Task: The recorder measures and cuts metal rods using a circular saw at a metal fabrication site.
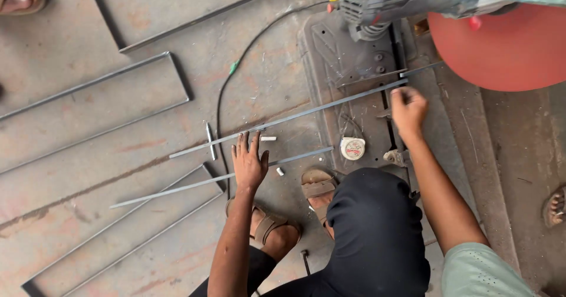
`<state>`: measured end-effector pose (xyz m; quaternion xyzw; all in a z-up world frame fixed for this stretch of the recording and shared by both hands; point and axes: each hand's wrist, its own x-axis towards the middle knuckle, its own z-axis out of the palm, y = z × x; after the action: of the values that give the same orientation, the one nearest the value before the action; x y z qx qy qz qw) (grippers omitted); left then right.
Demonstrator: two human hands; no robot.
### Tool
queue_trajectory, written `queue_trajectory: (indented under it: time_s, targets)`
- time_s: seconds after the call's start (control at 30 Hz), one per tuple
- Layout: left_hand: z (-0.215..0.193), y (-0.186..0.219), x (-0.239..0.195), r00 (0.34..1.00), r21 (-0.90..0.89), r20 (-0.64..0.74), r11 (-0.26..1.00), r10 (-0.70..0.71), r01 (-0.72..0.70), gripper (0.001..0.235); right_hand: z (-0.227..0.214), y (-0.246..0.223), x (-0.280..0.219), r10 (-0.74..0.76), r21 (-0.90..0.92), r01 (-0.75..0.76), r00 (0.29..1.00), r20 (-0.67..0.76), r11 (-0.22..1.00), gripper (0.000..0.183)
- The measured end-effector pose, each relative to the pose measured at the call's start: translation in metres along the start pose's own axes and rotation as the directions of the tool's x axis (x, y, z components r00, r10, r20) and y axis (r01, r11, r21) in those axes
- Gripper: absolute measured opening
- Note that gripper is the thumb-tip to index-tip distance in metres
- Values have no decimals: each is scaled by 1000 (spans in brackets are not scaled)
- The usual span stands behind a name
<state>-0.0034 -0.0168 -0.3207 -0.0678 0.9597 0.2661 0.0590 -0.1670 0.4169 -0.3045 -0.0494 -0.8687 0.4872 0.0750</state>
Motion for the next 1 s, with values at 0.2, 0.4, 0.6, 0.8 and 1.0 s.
queue_trajectory:
  time_s: [0.2,0.4,0.6,0.8,1.0]
  targets:
    - [12,-7,64,973,117,203,989,-111,88,49,-42,83,85,565,428,-474,817,-111,769,11]
    - [3,-59,71,929,-62,370,997,-14,40,27,-27,153,108,751,493,-615,648,-130,616,20]
    - [-140,-80,18,962,-67,269,997,54,-38,26,-49,78,44,700,532,-548,703,-126,646,16]
    - [-246,-84,-37,988,13,145,999,-49,47,27,94,-14,-78,623,468,-564,781,36,681,29]
    - [-264,-47,-65,997,49,0,996,-74,74,23,152,-163,-124,-167,286,-324,349,922,902,21]
